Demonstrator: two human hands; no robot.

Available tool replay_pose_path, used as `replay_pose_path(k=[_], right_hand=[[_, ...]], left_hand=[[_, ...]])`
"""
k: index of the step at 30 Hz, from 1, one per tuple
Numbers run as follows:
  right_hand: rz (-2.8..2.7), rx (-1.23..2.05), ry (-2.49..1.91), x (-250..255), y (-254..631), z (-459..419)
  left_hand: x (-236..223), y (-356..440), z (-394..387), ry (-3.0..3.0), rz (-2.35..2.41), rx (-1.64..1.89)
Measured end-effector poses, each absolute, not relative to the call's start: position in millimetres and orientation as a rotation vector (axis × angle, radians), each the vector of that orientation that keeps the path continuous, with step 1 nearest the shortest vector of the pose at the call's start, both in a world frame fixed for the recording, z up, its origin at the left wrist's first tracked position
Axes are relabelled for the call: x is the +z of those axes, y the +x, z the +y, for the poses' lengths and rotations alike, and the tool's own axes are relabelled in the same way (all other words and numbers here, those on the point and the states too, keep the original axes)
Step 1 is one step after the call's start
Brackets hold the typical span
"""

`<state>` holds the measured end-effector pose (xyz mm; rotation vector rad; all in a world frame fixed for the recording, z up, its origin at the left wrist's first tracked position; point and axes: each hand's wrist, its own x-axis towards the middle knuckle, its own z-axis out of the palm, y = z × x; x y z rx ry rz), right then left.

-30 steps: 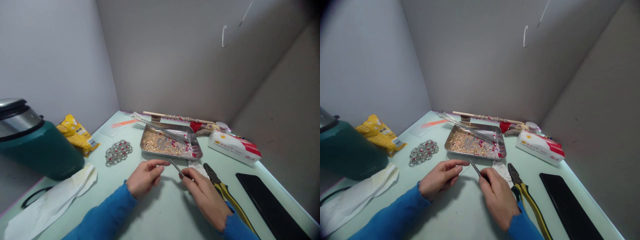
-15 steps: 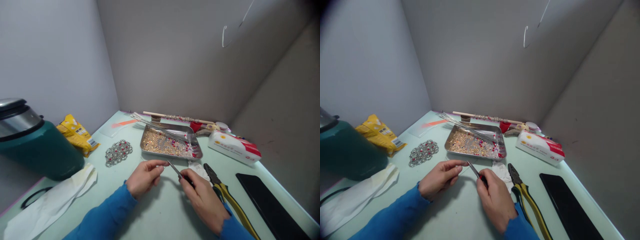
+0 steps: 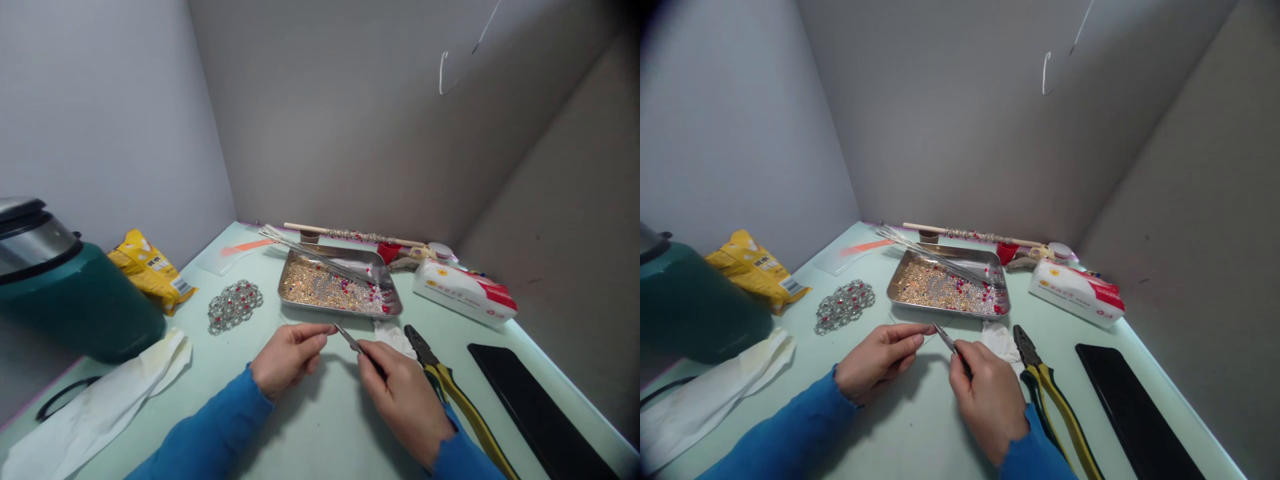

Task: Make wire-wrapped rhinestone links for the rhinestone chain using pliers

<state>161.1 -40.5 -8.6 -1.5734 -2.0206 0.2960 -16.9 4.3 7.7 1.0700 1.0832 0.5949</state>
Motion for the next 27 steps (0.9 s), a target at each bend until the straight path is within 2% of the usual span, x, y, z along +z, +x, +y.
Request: replay_pose_path(k=[4,6,8,12,16,23,27], right_hand=[[-2.091,-0.213,-1.591,-26,157,-40],[-2.098,-0.300,-1.605,-29,156,-38],[-2.073,-0.200,-1.628,-28,157,-36],[-1.924,0.230,-1.637,-18,163,-33],[-1.839,0.502,-1.656,-9,164,-34],[-1.833,0.555,-1.665,-8,155,-38],[-1.849,0.503,-1.675,-12,153,-38]], left_hand=[[6,-16,4,0.988,1.081,0.574],[6,-17,5,0.947,1.022,0.589],[8,-19,6,0.911,0.914,0.605],[15,-23,8,0.871,0.737,0.674],[19,-22,7,1.081,0.769,0.826],[14,-19,3,1.885,1.060,1.007],[8,-20,3,2.209,1.065,1.099]])
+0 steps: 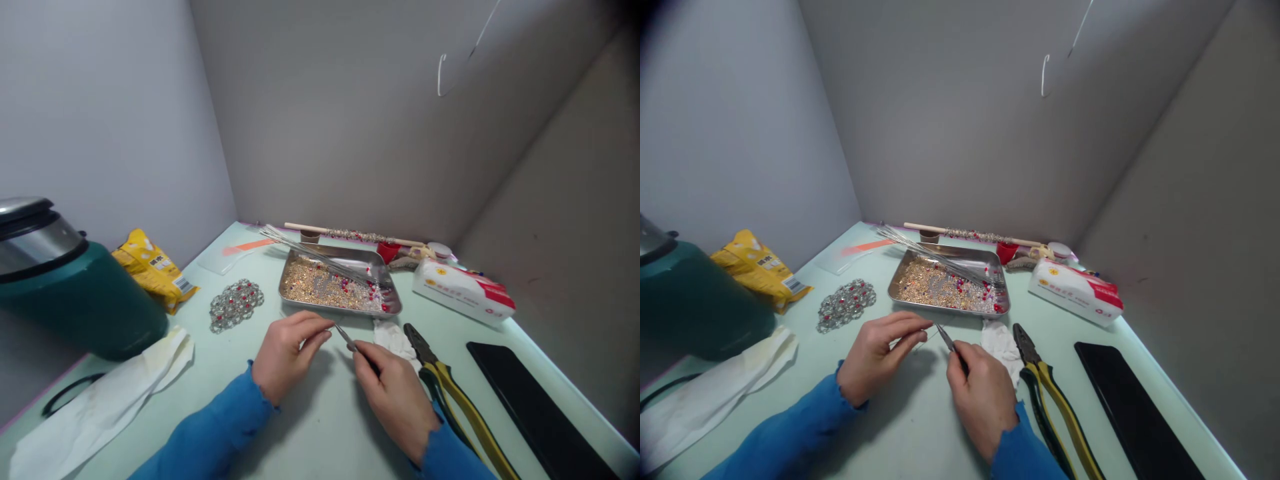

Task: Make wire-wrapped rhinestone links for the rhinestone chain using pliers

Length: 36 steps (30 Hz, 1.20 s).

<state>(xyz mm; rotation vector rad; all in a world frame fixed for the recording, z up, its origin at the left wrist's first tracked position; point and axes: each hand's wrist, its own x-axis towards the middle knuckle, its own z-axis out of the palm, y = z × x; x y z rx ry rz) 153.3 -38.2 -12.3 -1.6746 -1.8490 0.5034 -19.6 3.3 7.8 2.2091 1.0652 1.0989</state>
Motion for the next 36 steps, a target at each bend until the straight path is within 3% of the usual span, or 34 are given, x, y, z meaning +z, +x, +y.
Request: replay_pose_path(k=[15,22,36], right_hand=[[-2.100,-0.458,-1.662,-38,135,-50],[-2.178,-0.596,-1.634,-47,124,-55],[-2.117,-0.412,-1.672,-35,127,-52]], left_hand=[[1,-24,6,2.317,1.340,0.848],[3,-22,8,2.266,1.431,0.682],[6,-25,11,1.939,1.310,0.835]])
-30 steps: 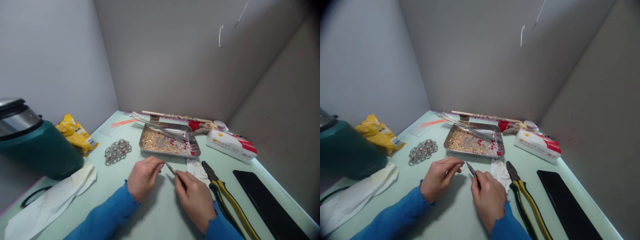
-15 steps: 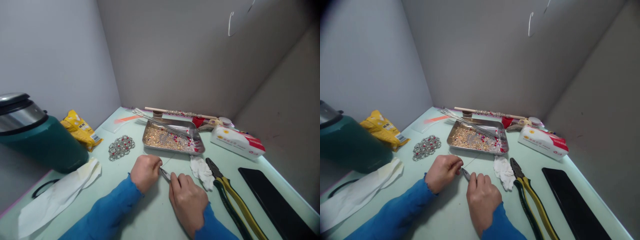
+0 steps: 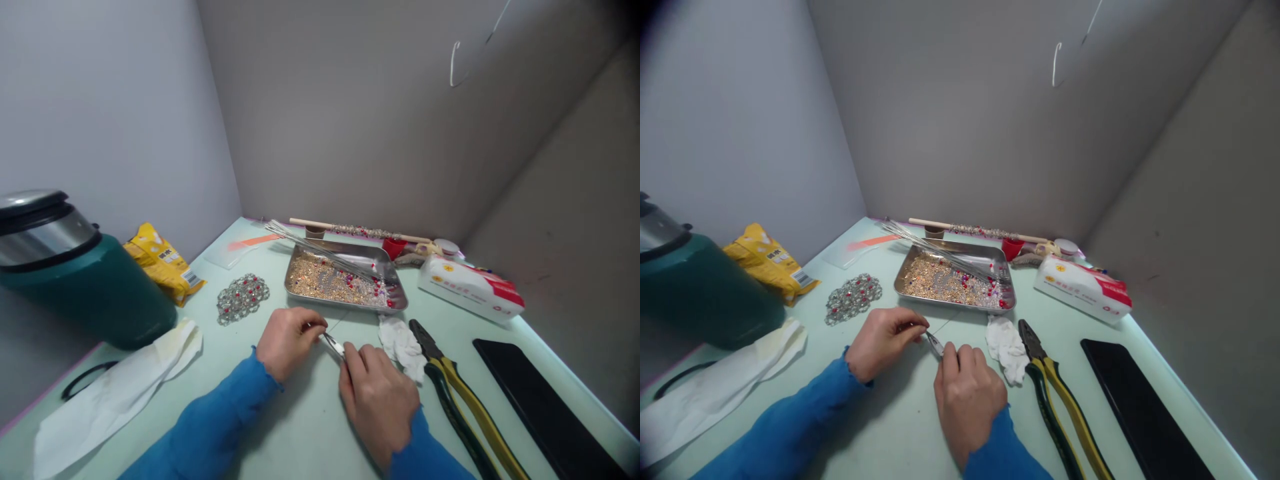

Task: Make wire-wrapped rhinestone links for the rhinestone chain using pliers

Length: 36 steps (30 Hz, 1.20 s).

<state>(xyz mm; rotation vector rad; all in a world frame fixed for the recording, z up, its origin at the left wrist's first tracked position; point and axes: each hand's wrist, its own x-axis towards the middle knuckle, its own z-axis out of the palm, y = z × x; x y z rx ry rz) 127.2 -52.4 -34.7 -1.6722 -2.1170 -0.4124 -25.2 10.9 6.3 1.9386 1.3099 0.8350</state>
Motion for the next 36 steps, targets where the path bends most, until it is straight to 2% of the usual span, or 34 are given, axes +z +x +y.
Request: replay_pose_path(k=[6,10,18,27,36], right_hand=[[-2.019,-0.152,-1.558,-26,136,-51],[-2.159,0.042,-1.453,-23,139,-55],[-2.322,0.405,-1.219,-17,133,-61],[-1.579,0.711,-1.265,-8,136,-46],[-1.330,0.992,-1.358,-11,132,-44]], left_hand=[[14,-30,18,1.340,1.213,0.973],[18,-34,21,1.075,1.069,0.973],[15,-35,19,1.062,0.920,0.919],[15,-25,10,1.173,0.872,0.787],[12,-13,2,1.157,0.945,0.740]])
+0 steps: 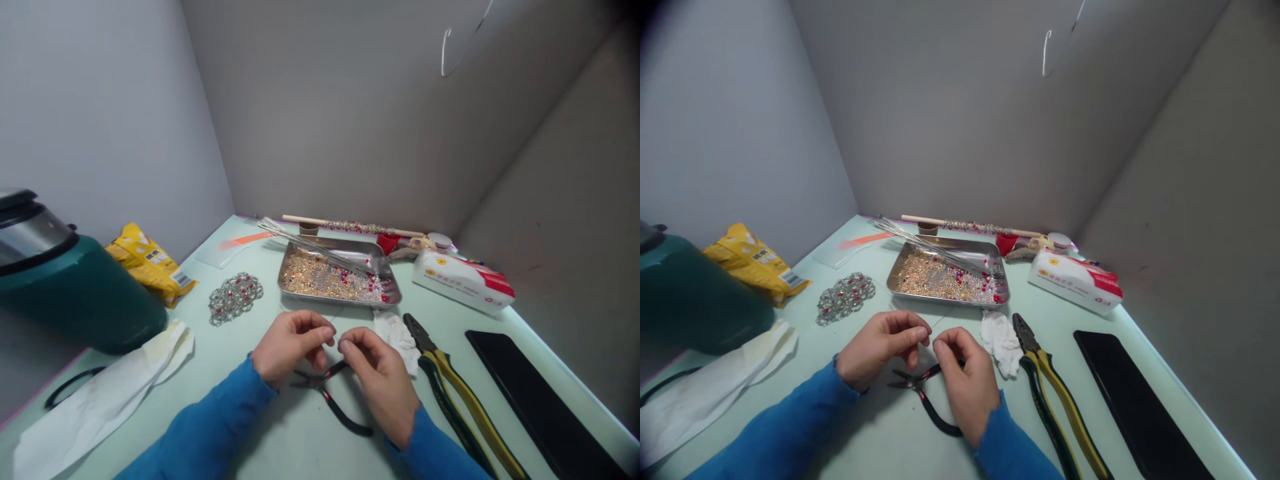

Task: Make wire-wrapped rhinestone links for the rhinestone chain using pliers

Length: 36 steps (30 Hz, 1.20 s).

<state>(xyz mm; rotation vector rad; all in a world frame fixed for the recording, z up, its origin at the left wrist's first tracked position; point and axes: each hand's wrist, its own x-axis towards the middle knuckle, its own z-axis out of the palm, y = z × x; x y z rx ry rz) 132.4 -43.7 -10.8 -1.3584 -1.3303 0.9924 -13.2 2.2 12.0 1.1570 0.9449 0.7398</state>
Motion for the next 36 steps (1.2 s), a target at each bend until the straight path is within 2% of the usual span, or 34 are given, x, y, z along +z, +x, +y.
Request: replay_pose_path(k=[6,10,18,25,36], right_hand=[[-1.256,1.123,-1.327,-9,131,-44],[-1.339,1.083,-1.353,-16,132,-42],[-1.806,0.596,-1.486,-19,134,-33],[-2.323,-0.034,-1.652,-25,117,-8],[-2.533,-0.062,-1.396,-21,116,-3]], left_hand=[[14,-13,0,1.287,1.022,0.665],[12,-14,2,1.291,0.957,0.709],[17,-26,14,1.140,1.081,0.978],[19,-36,22,1.118,1.166,1.094],[22,-38,24,1.079,1.128,1.130]])
